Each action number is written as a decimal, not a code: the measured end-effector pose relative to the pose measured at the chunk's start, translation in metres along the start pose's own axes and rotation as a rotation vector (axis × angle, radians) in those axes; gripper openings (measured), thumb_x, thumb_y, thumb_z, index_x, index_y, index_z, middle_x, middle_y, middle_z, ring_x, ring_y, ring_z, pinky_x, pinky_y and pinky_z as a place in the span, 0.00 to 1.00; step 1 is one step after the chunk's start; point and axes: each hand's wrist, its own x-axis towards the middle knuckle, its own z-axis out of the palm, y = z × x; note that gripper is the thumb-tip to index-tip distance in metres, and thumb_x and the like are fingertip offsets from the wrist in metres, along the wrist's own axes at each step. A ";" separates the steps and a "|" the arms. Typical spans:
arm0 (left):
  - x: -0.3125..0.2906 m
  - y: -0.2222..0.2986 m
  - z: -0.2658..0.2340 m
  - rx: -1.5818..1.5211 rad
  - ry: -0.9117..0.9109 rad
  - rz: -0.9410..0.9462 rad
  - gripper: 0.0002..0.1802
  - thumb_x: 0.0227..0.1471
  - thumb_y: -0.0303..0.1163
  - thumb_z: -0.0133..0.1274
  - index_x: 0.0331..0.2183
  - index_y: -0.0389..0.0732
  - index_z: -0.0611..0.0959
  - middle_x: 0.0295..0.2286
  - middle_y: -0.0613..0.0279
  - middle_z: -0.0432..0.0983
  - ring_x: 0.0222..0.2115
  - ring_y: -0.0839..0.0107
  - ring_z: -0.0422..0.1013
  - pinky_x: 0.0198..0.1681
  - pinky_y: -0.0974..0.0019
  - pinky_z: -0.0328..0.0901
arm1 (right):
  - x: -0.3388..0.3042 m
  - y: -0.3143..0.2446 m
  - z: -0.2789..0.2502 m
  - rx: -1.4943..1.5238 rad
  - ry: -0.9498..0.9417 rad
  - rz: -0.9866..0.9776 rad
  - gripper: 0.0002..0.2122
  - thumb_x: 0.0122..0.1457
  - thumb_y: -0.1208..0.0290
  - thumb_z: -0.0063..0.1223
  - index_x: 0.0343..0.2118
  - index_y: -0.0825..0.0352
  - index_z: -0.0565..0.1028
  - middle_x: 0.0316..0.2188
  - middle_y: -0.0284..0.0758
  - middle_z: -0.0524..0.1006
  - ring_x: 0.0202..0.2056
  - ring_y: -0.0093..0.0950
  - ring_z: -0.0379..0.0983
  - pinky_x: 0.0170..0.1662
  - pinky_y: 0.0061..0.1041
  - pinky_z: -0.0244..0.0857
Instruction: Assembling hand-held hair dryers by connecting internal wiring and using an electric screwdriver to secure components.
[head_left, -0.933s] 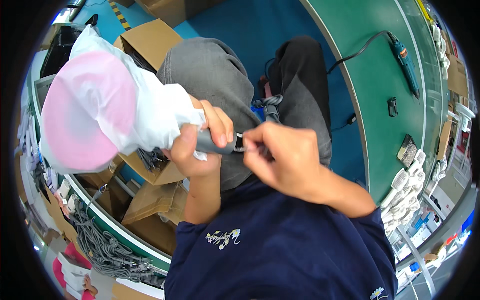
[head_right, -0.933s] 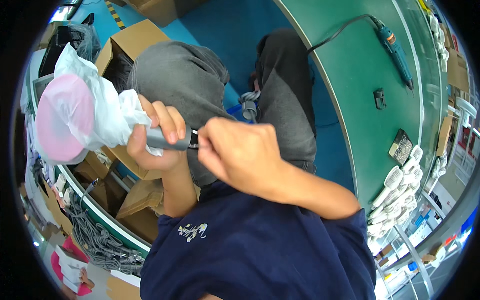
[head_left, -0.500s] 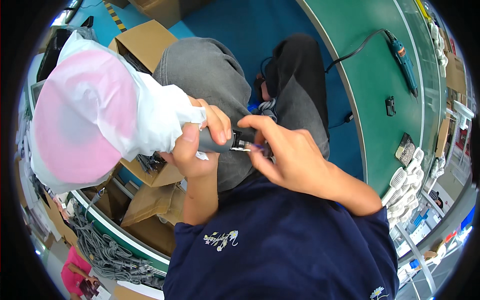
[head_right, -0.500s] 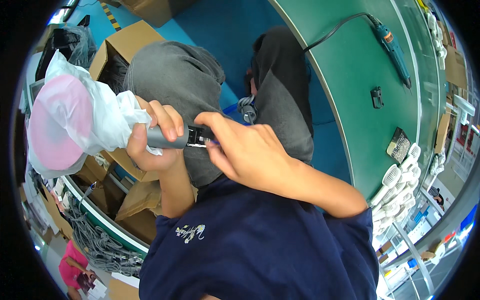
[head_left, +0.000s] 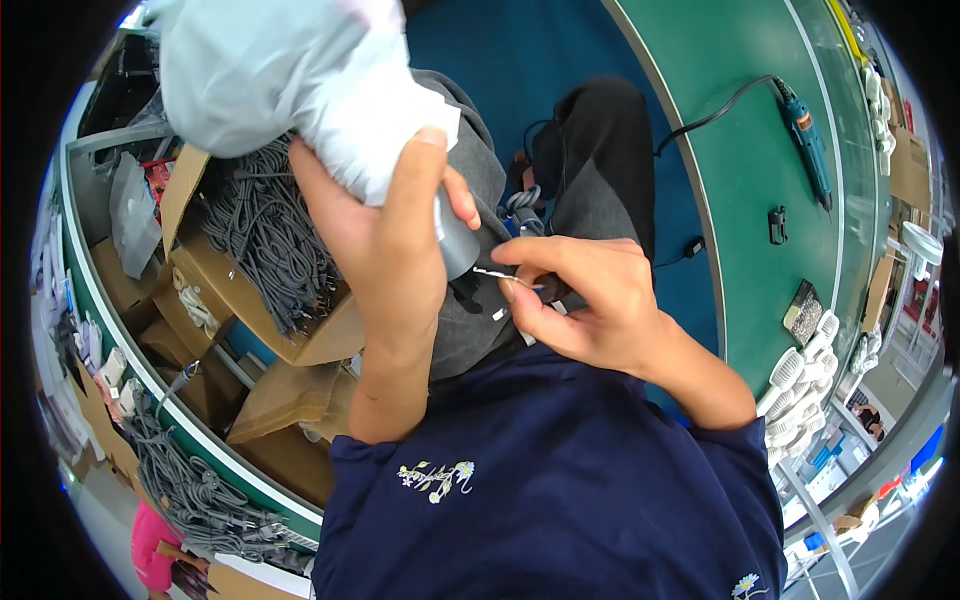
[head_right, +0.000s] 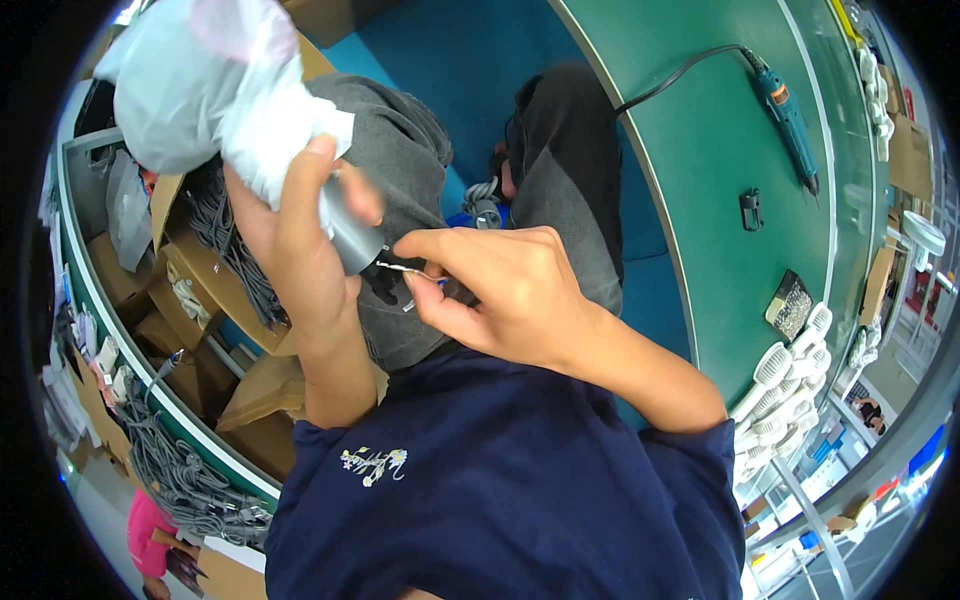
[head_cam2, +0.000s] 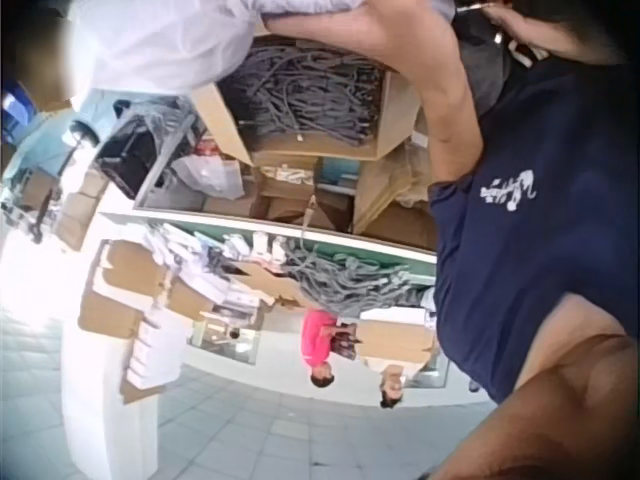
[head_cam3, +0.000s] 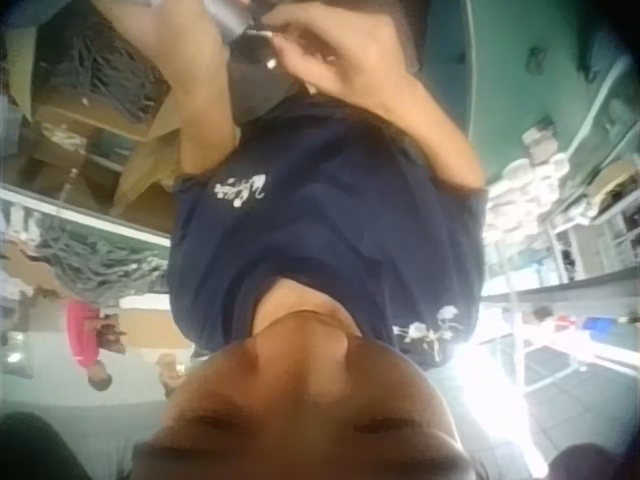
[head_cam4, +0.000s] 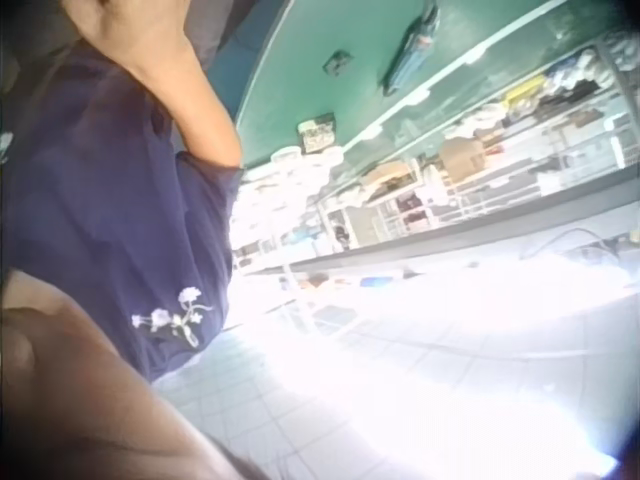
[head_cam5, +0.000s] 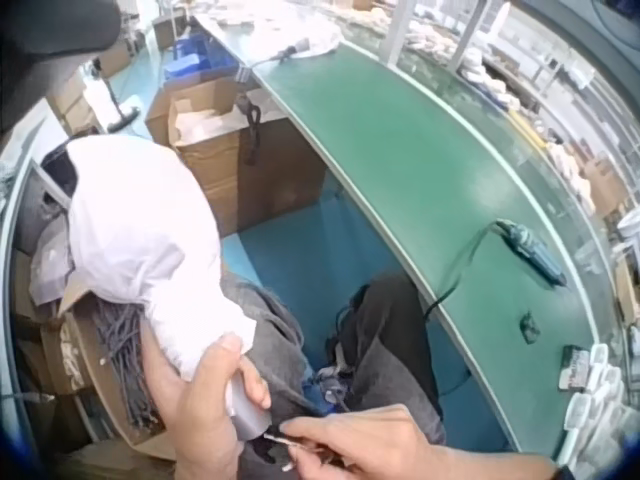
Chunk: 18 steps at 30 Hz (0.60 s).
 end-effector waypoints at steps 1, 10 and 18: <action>0.000 -0.001 0.001 0.035 0.000 -0.001 0.18 0.49 0.24 0.52 0.41 0.35 0.65 0.24 0.57 0.67 0.13 0.73 0.65 0.15 0.68 0.62 | 0.000 0.000 0.000 0.000 -0.009 -0.004 0.08 0.46 0.82 0.59 0.32 0.71 0.77 0.18 0.33 0.76 0.18 0.21 0.73 0.21 0.17 0.65; -0.004 -0.002 -0.002 0.034 -0.030 -0.004 0.19 0.49 0.22 0.52 0.41 0.34 0.63 0.27 0.55 0.69 0.14 0.74 0.66 0.16 0.70 0.63 | -0.009 -0.008 -0.001 0.727 -0.118 0.585 0.04 0.60 0.78 0.49 0.34 0.73 0.74 0.19 0.35 0.77 0.19 0.18 0.74 0.21 0.13 0.65; 0.011 -0.006 0.007 0.004 -0.072 -0.038 0.19 0.49 0.22 0.53 0.41 0.35 0.63 0.27 0.54 0.70 0.14 0.73 0.67 0.15 0.70 0.63 | 0.002 -0.001 -0.010 0.757 -0.126 0.649 0.05 0.60 0.77 0.50 0.35 0.72 0.73 0.20 0.35 0.77 0.18 0.16 0.73 0.19 0.12 0.62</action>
